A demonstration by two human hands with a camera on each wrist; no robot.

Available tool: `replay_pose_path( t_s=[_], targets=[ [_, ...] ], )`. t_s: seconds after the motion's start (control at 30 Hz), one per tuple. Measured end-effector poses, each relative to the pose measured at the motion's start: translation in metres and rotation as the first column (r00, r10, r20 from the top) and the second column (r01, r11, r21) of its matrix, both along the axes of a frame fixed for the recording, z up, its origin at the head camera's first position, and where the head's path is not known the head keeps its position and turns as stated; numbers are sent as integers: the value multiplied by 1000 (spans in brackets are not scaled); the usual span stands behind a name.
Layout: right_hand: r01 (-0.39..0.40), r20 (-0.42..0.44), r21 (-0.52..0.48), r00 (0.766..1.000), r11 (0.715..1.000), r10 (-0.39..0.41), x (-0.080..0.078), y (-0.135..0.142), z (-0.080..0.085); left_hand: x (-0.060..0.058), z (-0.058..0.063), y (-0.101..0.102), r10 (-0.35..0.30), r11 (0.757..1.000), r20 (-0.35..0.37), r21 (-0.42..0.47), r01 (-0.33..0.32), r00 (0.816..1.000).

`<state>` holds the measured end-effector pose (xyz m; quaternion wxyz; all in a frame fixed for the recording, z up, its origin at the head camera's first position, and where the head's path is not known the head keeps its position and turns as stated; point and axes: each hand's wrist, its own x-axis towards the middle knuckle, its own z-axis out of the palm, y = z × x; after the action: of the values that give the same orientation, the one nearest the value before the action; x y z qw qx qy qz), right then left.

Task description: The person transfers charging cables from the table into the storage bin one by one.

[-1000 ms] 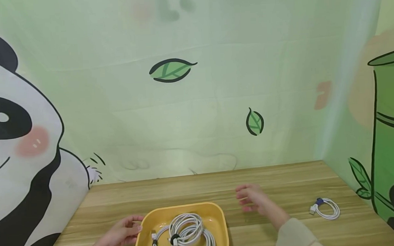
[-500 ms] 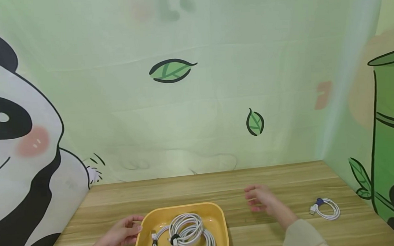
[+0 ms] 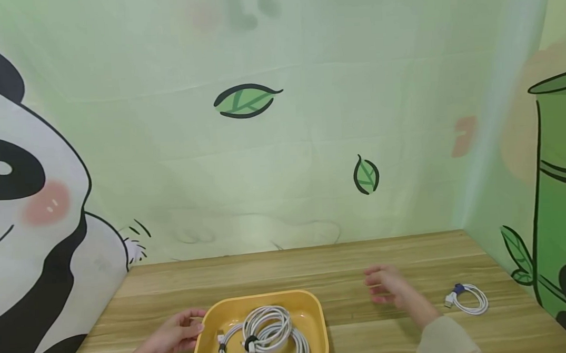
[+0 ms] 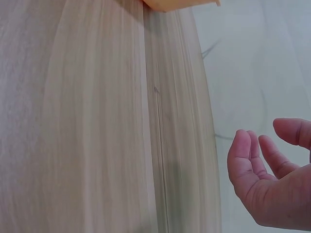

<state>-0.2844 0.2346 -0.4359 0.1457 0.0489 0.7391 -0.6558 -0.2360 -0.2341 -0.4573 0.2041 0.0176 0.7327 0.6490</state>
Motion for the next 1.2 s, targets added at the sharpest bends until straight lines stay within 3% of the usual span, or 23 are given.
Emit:
replay_pose_path(
  t_s=[0.6, 1.2],
  targets=[
    [35, 31, -46, 999, 998, -33, 2, 44, 3, 0, 2, 1, -5, 1000, 0, 2, 5, 1000],
    [38, 53, -80, 998, 996, -34, 9, 79, -10, 1, 0, 0, 3, 1000, 23, 1, -3, 1000]
  ],
)
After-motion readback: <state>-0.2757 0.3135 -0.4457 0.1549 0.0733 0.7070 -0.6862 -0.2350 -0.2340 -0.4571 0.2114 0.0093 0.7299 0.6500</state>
